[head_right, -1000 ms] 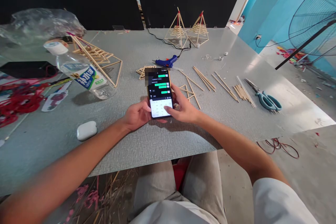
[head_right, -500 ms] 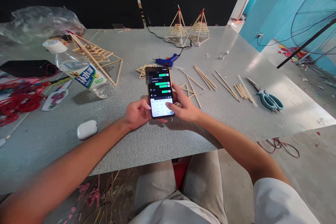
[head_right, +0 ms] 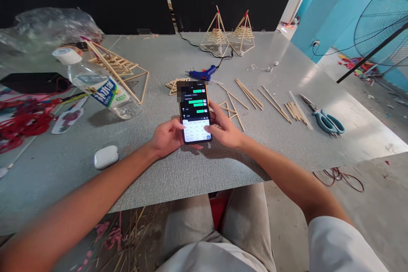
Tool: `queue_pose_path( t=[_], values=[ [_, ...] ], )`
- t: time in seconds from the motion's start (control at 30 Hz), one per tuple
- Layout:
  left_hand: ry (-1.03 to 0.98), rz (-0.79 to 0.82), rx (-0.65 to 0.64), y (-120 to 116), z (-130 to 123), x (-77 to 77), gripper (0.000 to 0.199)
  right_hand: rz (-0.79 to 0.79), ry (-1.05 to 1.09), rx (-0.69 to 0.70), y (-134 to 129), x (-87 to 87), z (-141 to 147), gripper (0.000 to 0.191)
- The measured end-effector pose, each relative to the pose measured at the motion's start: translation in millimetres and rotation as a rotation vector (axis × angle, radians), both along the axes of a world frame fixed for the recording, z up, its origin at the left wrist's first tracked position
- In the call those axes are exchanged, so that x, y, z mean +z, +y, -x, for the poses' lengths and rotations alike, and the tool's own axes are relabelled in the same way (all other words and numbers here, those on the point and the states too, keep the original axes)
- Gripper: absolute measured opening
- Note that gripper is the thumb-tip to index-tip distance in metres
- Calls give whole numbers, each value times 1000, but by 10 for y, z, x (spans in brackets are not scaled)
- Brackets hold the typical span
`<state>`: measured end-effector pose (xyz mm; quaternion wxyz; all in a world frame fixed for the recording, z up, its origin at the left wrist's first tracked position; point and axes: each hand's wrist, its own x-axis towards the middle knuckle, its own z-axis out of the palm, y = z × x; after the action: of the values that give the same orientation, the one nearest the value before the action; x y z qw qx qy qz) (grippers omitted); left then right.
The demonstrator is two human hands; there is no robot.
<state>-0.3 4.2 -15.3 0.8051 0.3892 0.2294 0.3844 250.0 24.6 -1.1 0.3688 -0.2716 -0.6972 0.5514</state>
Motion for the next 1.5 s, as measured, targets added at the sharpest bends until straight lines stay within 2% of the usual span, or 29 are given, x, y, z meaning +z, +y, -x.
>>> queue_pose_path(
  t=[0.23,0.4,0.67,0.83,0.93,1.1,1.3,1.5],
  values=[
    [124,8,128,-74,-72,74,59,-5,19,19,23,-53,14,90],
    [61,-28,100,-79,-49,29,53,-10,11,-11,27,-82,0,86],
    [-25,-46,42,-35,10,-44,58,22,41,-42,4,-59,24,79],
    [-14,-52,52,-50,-7,-17,57,20,50,-14,2,-47,20,80],
    [21,-47,68,-65,-20,7,56,-24,39,35,17,-46,-1,88],
    [64,-31,92,-85,-33,50,58,-108,-35,35,14,-45,-3,100],
    [123,-2,123,-102,-66,110,63,-37,-5,13,7,-70,28,89],
    [146,-37,108,-112,-79,126,62,10,66,27,15,-81,43,84]
  ],
)
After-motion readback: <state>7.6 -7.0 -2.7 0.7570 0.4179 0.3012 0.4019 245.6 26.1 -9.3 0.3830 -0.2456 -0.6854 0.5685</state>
